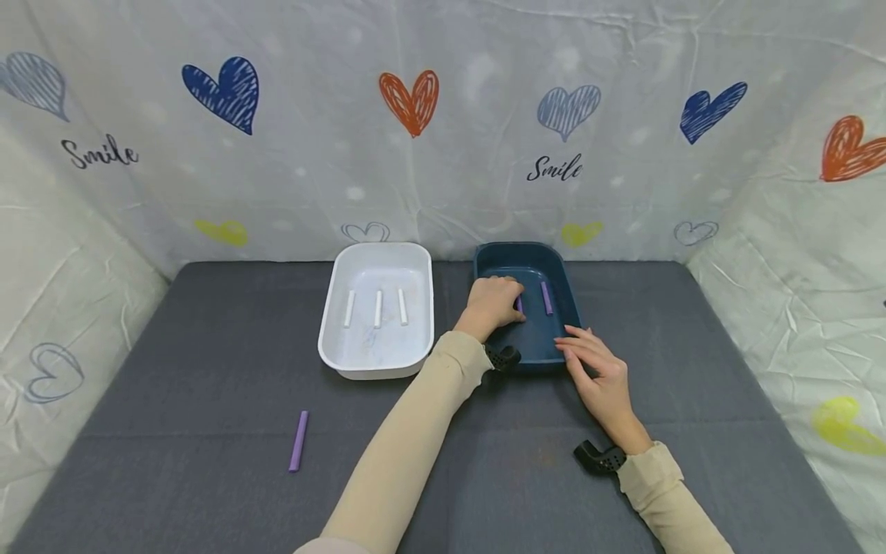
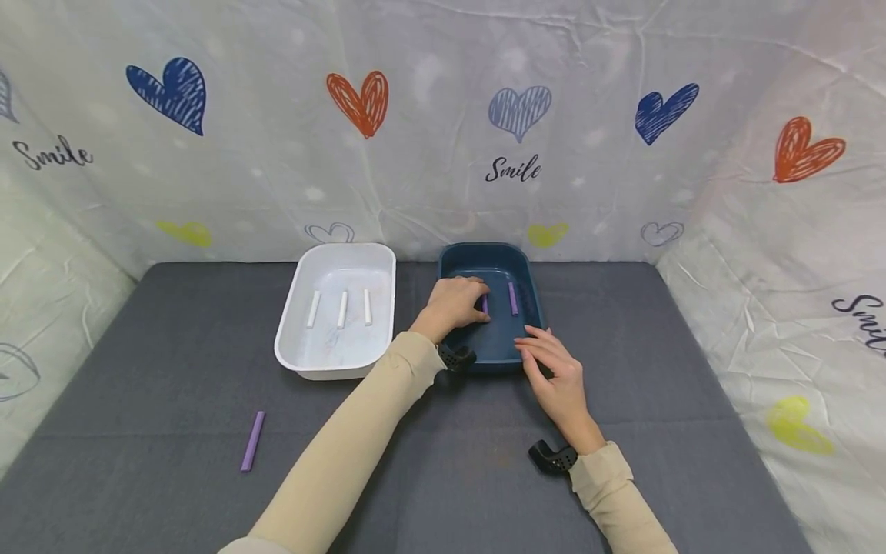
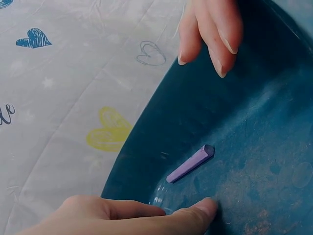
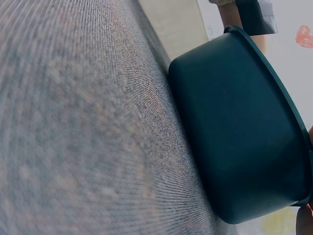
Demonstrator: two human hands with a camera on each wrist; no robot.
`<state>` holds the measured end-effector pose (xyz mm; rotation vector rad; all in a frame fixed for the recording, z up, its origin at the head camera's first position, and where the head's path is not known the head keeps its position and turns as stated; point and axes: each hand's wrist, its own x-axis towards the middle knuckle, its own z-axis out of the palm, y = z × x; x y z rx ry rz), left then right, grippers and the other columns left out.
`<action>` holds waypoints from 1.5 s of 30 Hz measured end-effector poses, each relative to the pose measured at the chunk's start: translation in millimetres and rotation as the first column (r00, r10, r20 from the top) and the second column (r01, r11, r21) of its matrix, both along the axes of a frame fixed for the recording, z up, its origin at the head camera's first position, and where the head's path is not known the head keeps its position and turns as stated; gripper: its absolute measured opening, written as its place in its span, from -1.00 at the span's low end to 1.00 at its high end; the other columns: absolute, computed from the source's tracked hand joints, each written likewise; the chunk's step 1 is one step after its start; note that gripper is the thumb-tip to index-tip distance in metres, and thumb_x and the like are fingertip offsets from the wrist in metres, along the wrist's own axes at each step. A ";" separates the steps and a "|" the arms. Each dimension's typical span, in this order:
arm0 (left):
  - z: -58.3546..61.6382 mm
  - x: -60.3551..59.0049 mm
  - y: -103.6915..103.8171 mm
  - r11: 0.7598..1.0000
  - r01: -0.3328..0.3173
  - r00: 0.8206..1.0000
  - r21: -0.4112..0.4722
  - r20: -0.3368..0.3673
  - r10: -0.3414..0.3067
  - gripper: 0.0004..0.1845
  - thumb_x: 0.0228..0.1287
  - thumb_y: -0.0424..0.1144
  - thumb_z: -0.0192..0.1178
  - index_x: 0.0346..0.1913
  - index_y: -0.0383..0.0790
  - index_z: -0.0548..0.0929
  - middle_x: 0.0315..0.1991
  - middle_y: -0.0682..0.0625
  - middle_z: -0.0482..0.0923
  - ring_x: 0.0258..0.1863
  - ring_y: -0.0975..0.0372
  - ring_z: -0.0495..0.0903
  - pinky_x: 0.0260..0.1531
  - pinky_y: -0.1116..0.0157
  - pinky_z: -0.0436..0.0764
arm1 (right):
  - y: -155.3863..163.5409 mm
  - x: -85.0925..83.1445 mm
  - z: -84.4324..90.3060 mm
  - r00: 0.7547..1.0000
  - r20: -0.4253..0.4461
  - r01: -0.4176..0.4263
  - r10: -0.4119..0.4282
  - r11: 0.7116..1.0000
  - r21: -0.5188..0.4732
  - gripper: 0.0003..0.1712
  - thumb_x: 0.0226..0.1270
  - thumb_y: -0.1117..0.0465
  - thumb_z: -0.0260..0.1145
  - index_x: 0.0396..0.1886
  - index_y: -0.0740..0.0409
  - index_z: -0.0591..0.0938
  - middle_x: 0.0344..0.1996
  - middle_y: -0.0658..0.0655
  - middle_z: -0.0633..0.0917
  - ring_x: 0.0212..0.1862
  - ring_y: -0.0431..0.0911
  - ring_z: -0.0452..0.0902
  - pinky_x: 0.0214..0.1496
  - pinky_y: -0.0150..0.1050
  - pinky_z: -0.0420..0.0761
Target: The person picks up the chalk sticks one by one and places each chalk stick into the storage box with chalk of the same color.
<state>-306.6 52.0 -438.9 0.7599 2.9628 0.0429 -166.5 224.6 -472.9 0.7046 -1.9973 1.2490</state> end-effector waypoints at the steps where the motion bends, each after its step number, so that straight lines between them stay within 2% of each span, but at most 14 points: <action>1: -0.3 -0.3 0.2 1.000 0.000 1.000 0.000 0.000 0.000 -0.41 0.23 0.17 0.34 0.27 0.02 0.60 0.20 0.04 0.57 0.06 0.12 0.58 -0.05 0.15 0.61 | -0.5 0.8 1.7 1.000 0.000 0.001 -0.001 1.000 0.002 -0.74 0.07 0.72 0.26 -0.28 0.50 0.73 -0.25 0.43 0.73 0.02 0.41 0.56 0.43 -0.13 0.31; 4: -0.9 -0.8 0.4 1.000 -0.002 1.000 0.001 -0.002 0.002 -0.40 0.22 0.18 0.34 0.28 0.03 0.60 0.22 0.04 0.55 0.08 0.12 0.58 -0.05 0.15 0.61 | -1.0 2.0 3.9 1.000 0.008 0.007 -0.007 1.000 0.007 -0.75 0.06 0.72 0.27 -0.28 0.51 0.73 -0.25 0.43 0.73 0.02 0.41 0.56 0.43 -0.14 0.30; 8: -1.0 -1.0 0.4 1.000 -0.003 1.000 0.017 0.000 0.003 -0.37 0.22 0.19 0.34 0.30 0.04 0.58 0.34 0.03 0.46 0.15 0.11 0.56 -0.01 0.14 0.61 | -0.8 2.3 3.7 1.000 0.017 0.012 -0.012 1.000 0.011 -0.74 0.07 0.73 0.27 -0.28 0.50 0.73 -0.25 0.44 0.73 0.02 0.42 0.56 0.43 -0.13 0.30; 11: -0.2 -0.8 0.2 0.998 -0.014 1.000 0.058 0.020 0.012 -0.35 0.24 0.21 0.31 0.34 0.04 0.54 0.42 0.02 0.36 0.26 0.12 0.50 0.09 0.13 0.58 | -0.9 1.8 2.5 1.000 0.014 0.013 -0.013 1.000 0.010 -0.74 0.06 0.73 0.27 -0.28 0.50 0.73 -0.25 0.44 0.73 0.02 0.42 0.56 0.44 -0.13 0.30; 15: 4.4 -0.3 -0.7 0.983 -0.048 0.996 0.176 0.084 0.034 -0.32 0.27 0.19 0.28 0.40 0.03 0.48 0.46 0.01 0.31 0.36 0.13 0.39 0.20 0.09 0.51 | -1.5 1.0 2.4 1.000 0.006 0.007 -0.007 1.000 0.010 -0.74 0.06 0.73 0.27 -0.28 0.51 0.73 -0.24 0.44 0.73 0.01 0.44 0.55 0.43 -0.15 0.30; 20: 16.4 1.9 -4.2 0.943 -0.059 0.991 0.327 0.136 0.014 -0.34 0.32 0.10 0.29 0.40 -0.09 0.47 0.42 -0.05 0.36 0.36 0.10 0.39 0.20 0.05 0.51 | -1.8 0.5 3.6 1.000 0.003 0.003 -0.003 1.000 0.007 -0.74 0.05 0.74 0.26 -0.29 0.52 0.73 -0.25 0.44 0.73 0.01 0.44 0.55 0.43 -0.17 0.30; 24: 27.4 4.8 -10.6 0.931 -0.041 0.995 0.362 0.098 0.006 -0.38 0.38 0.08 0.23 0.40 -0.13 0.48 0.40 -0.06 0.39 0.34 0.12 0.40 0.21 0.08 0.51 | -2.1 1.0 4.4 1.000 0.005 0.004 -0.004 1.000 0.010 -0.74 0.05 0.74 0.26 -0.28 0.51 0.73 -0.25 0.43 0.73 0.01 0.43 0.55 0.43 -0.14 0.31; 31: 45.0 14.5 -29.9 0.931 -0.003 1.000 0.365 0.000 0.003 -0.40 0.43 0.08 0.16 0.41 -0.13 0.46 0.41 -0.10 0.36 0.25 0.05 0.50 0.15 0.07 0.55 | -2.5 0.9 4.4 1.000 -0.005 0.002 -0.002 1.000 -0.002 -0.74 0.04 0.75 0.26 -0.30 0.53 0.72 -0.26 0.45 0.72 0.00 0.46 0.54 0.43 -0.14 0.31; 38: 58.5 29.2 -62.8 0.943 0.020 0.996 0.333 -0.084 0.009 -0.42 0.43 0.06 0.16 0.39 -0.15 0.48 0.38 -0.12 0.40 0.28 -0.01 0.47 0.19 0.03 0.51 | -3.6 1.6 3.2 1.000 -0.006 0.000 0.000 1.000 0.003 -0.73 0.04 0.75 0.25 -0.29 0.53 0.72 -0.25 0.46 0.72 0.01 0.45 0.54 0.43 -0.14 0.30; 45: 69.6 45.3 -100.6 0.947 0.047 0.985 0.316 -0.173 0.009 -0.43 0.43 0.03 0.17 0.36 -0.20 0.50 0.35 -0.14 0.44 0.30 -0.01 0.44 0.23 0.01 0.46 | -3.5 4.1 3.9 1.000 -0.003 0.001 -0.001 1.000 -0.006 -0.74 0.05 0.74 0.25 -0.29 0.53 0.72 -0.25 0.47 0.72 0.01 0.45 0.54 0.44 -0.12 0.30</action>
